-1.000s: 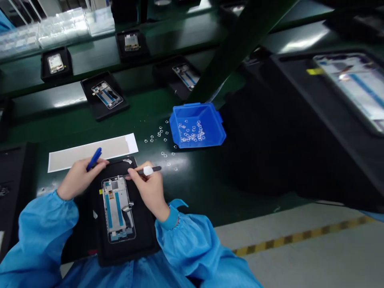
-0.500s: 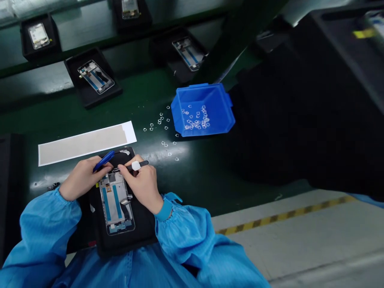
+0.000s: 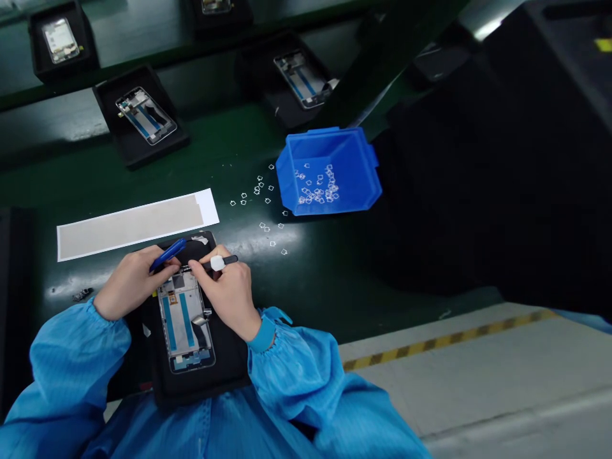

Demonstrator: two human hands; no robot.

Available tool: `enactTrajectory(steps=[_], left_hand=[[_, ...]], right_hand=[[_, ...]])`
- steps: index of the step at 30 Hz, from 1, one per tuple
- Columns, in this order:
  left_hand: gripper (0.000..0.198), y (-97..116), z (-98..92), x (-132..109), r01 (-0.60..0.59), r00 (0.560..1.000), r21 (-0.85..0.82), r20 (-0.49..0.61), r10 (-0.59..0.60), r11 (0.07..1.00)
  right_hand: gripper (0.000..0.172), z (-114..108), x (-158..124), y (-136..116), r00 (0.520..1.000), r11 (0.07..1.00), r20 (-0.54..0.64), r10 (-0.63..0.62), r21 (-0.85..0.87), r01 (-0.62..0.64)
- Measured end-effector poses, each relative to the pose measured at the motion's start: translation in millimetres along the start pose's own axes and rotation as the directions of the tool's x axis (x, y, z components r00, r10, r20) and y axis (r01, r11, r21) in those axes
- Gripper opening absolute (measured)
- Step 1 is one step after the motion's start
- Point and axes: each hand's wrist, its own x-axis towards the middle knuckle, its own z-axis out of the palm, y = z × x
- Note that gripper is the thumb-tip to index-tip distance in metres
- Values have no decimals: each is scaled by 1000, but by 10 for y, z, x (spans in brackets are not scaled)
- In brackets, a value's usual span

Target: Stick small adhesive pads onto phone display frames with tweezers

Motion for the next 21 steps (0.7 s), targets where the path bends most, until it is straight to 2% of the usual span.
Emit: enactTrajectory(steps=[6, 13, 18, 21], left_hand=[[17, 52, 70, -29, 60, 997, 105, -44, -56, 993], [18, 91, 80, -27, 74, 997, 175, -17, -72, 982], [18, 77, 69, -31, 77, 997, 157, -2, -77, 985], [16, 85, 71, -2, 75, 997, 151, -5, -76, 986]], right_hand=[[23, -1, -7, -7, 1000, 1000, -2, -25, -18, 25], [22, -19, -43, 34, 998, 998, -5, -66, 11, 66], [20, -12, -32, 17, 988, 984, 13, -154, -86, 155], [22, -8, -19, -20, 986, 975, 17, -165, -147, 165]])
